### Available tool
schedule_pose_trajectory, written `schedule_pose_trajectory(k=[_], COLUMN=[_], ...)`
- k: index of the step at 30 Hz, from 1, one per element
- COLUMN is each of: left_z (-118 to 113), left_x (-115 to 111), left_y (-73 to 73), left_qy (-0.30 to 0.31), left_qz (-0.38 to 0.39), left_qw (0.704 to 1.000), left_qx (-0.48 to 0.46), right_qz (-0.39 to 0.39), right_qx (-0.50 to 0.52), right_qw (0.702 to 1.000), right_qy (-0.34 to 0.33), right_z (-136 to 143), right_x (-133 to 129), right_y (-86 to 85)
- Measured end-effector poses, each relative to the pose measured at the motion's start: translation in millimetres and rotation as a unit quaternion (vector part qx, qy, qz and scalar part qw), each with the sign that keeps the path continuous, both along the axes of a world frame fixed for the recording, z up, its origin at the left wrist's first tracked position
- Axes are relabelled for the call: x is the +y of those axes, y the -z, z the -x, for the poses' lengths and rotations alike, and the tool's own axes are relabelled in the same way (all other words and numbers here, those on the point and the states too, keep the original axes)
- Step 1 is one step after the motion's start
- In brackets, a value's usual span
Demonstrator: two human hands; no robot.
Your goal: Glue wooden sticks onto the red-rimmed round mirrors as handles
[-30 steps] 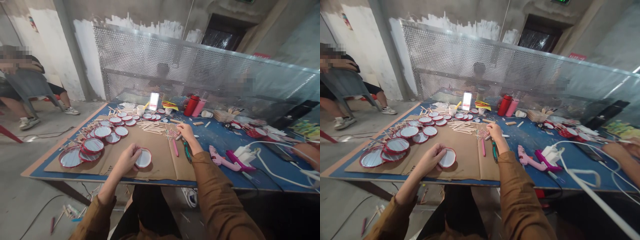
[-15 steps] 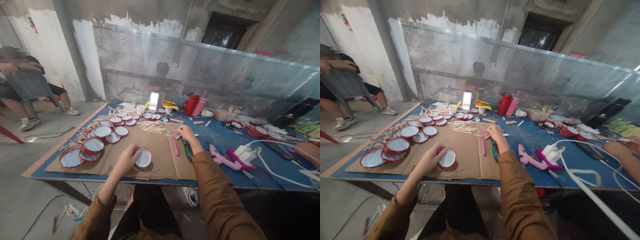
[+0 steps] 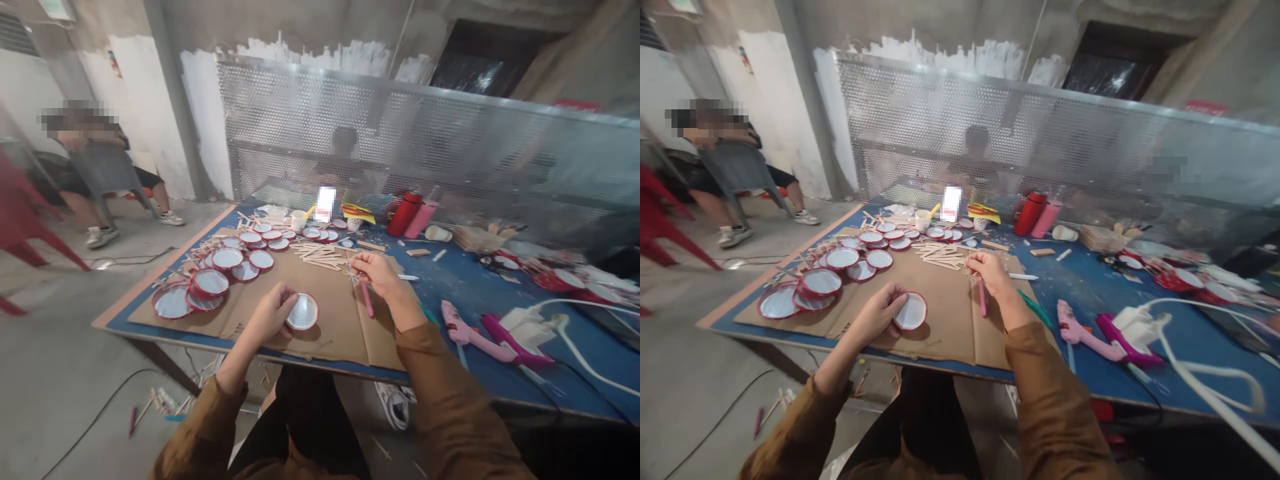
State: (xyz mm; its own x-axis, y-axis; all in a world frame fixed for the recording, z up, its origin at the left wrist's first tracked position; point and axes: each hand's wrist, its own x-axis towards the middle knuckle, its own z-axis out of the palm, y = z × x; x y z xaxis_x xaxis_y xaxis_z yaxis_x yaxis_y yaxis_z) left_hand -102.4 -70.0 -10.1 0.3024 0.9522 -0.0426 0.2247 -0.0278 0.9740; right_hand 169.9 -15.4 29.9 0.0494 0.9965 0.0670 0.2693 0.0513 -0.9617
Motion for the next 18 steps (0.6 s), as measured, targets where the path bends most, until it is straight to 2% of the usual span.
schedule_pose_trajectory(k=[2, 5, 8, 12, 18], left_z=[-0.1, 1.8, 5.5, 8.3, 7.2], left_x=[-1.0, -1.0, -1.1, -1.4, -0.2], left_y=[-1.0, -2.4, -4.1, -4.6, 0.6], left_qy=[0.004, 0.007, 0.021, 0.053, 0.021], left_qz=[0.011, 0.027, 0.031, 0.036, 0.014], left_qw=[1.0, 0.996, 0.987, 0.982, 0.987], left_qx=[-0.023, -0.084, -0.158, -0.18, -0.157], right_qz=[0.003, 0.001, 0.0, 0.021, -0.016], right_qx=[0.047, 0.032, 0.02, 0.051, 0.022], right_qw=[0.998, 0.996, 0.994, 0.989, 0.992], right_qy=[-0.045, -0.078, -0.111, -0.137, -0.124], right_z=[29.1, 68.1, 95.0, 113.0, 114.2], right_x=[-7.3, -20.9, -34.5, -47.3, -51.2], right_y=[1.4, 7.0, 13.4, 15.6, 16.2])
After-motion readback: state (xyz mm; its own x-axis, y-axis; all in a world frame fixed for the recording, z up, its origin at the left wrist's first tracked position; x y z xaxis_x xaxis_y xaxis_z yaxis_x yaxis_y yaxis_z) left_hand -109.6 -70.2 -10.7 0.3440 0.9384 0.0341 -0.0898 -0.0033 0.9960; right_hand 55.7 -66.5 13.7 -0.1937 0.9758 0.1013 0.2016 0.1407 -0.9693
